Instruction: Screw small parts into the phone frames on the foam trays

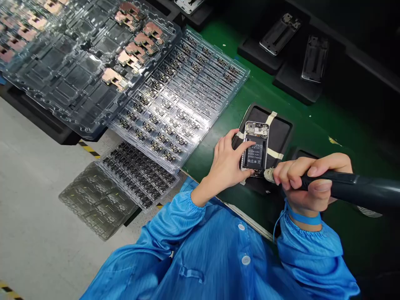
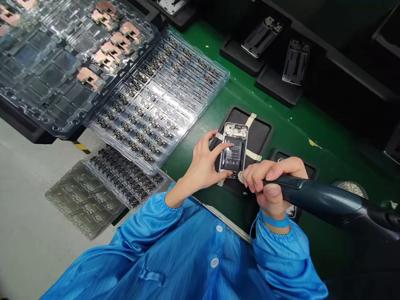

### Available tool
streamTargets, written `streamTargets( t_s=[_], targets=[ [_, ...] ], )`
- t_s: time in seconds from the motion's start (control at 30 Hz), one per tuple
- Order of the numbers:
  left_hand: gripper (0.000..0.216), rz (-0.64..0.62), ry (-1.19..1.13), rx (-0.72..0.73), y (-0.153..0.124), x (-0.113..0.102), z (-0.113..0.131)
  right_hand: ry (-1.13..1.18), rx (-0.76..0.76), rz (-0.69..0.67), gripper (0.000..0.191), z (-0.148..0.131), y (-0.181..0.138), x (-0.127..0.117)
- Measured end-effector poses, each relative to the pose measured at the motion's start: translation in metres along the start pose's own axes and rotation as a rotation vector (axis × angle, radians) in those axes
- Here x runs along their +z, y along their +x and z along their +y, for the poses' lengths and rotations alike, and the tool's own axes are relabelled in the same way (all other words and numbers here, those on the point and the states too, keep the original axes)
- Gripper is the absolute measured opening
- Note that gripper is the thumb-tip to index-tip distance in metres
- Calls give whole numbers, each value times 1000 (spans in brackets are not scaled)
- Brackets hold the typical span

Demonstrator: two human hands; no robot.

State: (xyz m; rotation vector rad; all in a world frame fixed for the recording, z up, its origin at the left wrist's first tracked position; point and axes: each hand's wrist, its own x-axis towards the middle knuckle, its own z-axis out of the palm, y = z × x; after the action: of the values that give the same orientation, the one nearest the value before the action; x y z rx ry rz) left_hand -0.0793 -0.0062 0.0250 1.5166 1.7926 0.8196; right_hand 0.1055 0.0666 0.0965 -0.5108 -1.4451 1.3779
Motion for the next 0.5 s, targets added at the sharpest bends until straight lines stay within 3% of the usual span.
streamTargets(
  t_s=[0.5],
  targets=[
    [87,-11,-8,18,1,0,1,-1,5,13,40,-2,-3,-6]
  ],
)
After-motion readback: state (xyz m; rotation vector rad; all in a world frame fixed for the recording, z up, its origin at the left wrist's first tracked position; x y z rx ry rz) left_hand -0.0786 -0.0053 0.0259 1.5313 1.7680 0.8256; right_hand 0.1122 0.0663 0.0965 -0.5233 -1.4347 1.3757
